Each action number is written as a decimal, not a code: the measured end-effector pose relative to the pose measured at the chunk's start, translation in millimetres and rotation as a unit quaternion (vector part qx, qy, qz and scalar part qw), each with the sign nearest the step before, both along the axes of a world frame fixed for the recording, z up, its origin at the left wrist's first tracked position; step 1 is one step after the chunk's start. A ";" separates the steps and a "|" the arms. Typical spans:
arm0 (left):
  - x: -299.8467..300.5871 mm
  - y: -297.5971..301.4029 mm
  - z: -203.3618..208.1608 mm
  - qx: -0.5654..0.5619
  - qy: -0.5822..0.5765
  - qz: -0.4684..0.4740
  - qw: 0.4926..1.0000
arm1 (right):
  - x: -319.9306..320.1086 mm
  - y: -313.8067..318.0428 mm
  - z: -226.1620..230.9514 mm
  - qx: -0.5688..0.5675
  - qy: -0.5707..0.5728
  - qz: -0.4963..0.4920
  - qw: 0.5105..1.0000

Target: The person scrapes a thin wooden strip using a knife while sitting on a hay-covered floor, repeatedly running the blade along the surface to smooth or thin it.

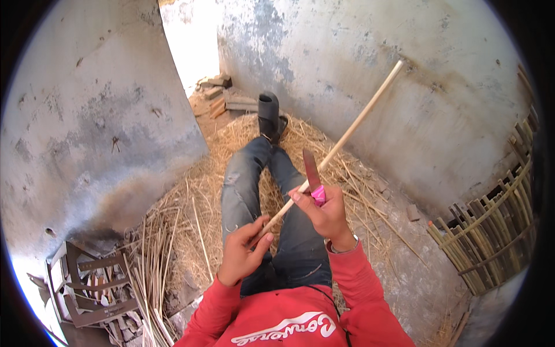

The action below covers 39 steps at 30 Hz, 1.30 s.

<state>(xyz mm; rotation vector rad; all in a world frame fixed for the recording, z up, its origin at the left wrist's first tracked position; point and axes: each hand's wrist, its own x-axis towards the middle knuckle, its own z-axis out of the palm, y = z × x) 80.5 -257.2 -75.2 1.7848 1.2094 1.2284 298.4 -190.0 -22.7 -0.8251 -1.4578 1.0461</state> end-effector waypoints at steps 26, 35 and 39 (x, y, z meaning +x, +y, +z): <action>-38.7 110.8 67.2 -0.188 -0.208 -0.176 0.943 | 0.8 89.2 94.0 -0.011 -0.115 0.021 0.993; -45.4 182.0 111.3 -0.200 -0.209 -0.205 0.935 | -23.9 157.2 133.8 0.138 -0.299 -0.005 0.944; -43.8 208.6 126.8 -0.191 -0.229 -0.209 0.931 | -39.9 182.5 117.2 0.223 -0.360 -0.019 0.905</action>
